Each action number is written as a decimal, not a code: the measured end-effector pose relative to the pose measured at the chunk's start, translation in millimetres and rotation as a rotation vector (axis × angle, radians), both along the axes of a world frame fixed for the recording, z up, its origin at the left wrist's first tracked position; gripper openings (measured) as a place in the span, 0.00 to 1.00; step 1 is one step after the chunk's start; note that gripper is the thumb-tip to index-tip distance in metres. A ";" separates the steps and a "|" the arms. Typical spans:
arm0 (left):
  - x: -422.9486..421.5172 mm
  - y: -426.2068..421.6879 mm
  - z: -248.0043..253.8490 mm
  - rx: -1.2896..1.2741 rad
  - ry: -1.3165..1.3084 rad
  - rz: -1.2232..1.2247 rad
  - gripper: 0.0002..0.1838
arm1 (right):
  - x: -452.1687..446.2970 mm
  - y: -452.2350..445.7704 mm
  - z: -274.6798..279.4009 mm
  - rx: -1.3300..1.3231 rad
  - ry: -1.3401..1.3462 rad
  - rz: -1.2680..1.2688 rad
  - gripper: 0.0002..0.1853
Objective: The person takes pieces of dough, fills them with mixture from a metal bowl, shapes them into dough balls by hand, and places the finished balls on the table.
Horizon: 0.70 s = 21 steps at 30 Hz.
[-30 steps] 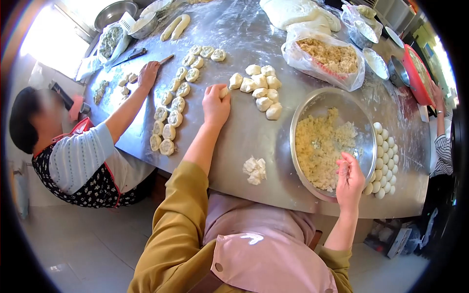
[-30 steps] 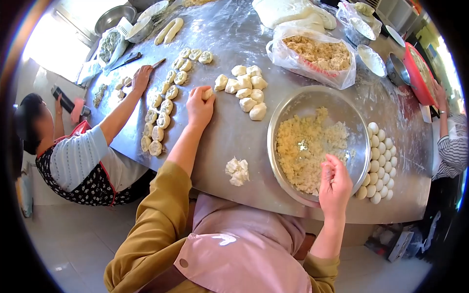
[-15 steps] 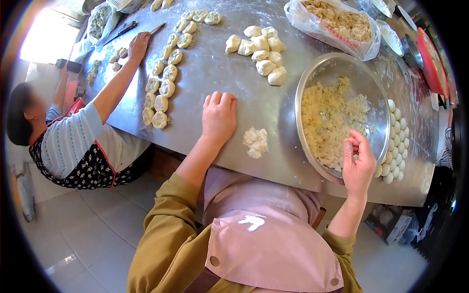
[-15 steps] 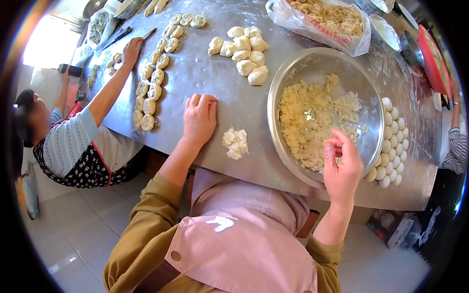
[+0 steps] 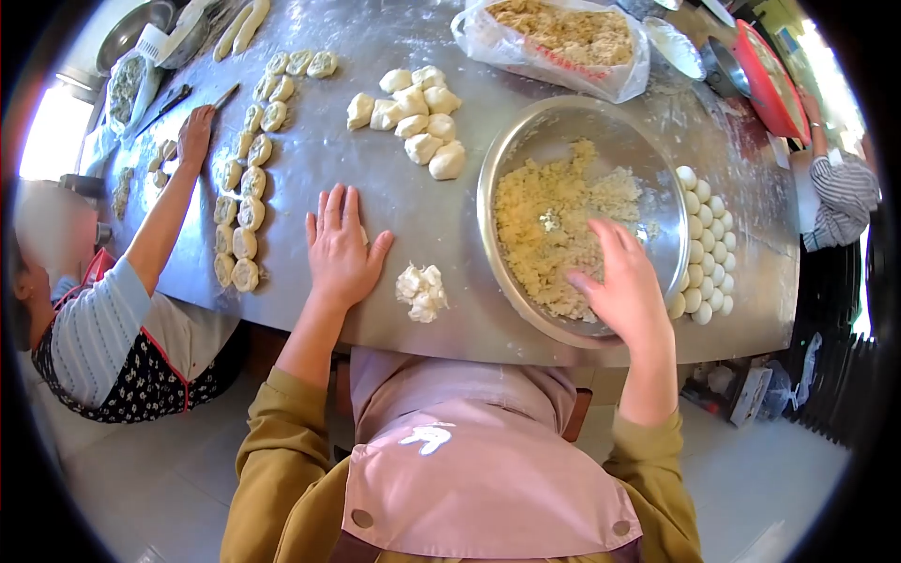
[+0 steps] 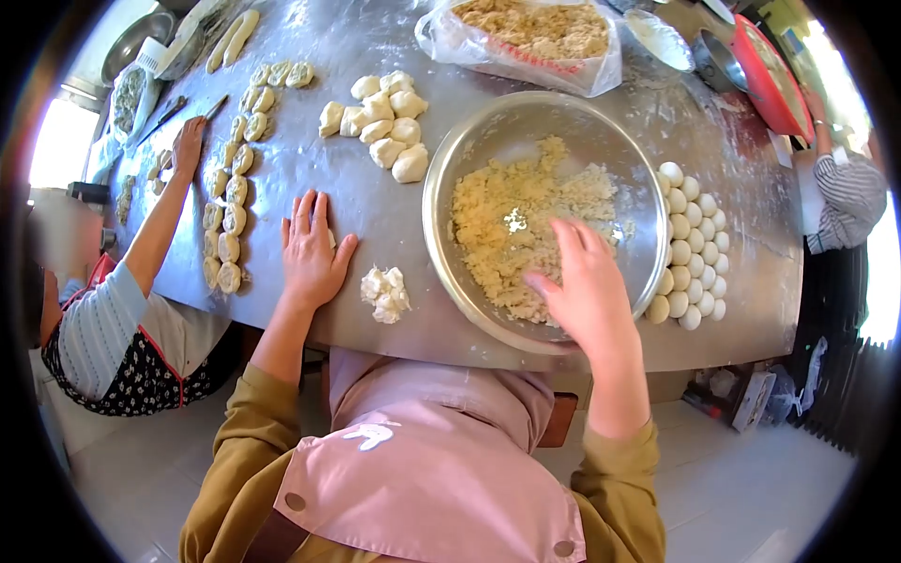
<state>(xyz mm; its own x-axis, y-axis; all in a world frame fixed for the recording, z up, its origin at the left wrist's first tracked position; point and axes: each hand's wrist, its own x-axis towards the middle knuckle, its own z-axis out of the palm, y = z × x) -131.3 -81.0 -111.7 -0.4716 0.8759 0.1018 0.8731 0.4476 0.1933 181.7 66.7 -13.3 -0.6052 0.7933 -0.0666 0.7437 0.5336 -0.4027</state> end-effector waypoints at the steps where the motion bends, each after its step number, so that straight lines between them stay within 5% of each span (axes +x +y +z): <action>1: 0.2 -1.7 -0.7 0.011 -0.002 -0.003 0.41 | -3.6 8.0 1.5 -0.010 -0.051 0.037 0.38; 4: 1.7 -13.6 -2.1 0.047 -0.058 -0.033 0.42 | -11.3 36.0 -5.8 -0.009 -0.195 0.184 0.50; 6: 5.6 -20.7 11.5 0.073 -0.093 -0.043 0.30 | -14.5 53.9 -17.6 0.001 -0.228 0.295 0.53; 8: 5.0 -27.1 29.6 -0.003 -0.271 -0.014 0.22 | -17.7 71.2 -26.6 0.028 -0.234 0.402 0.52; 9: 1.4 -31.5 26.9 0.036 -0.153 -0.086 0.13 | -20.9 77.1 -27.2 0.042 -0.235 0.458 0.51; 12: -7.7 -37.1 35.9 -0.033 -0.336 0.007 0.14 | -35.7 84.5 -24.5 -0.084 -0.300 0.391 0.42; 15: -3.3 -36.6 55.9 0.013 -0.742 0.222 0.13 | -28.1 82.8 -36.4 0.018 -0.217 0.424 0.30; 18: 12.9 -26.9 72.3 0.455 -1.671 0.260 0.12 | -21.7 84.9 -54.5 0.057 -0.138 0.412 0.22; 21: 46.3 -3.3 107.1 0.545 -2.122 0.217 0.17 | -24.2 85.0 -50.0 0.058 -0.145 0.405 0.18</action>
<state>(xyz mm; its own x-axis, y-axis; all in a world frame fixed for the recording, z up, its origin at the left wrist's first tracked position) -85.0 -84.4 -4.7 -0.2452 0.8825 -0.4013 -0.7783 0.0676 0.6242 157.5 151.7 -63.3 -0.8562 0.4985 -0.1360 0.5161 0.8127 -0.2704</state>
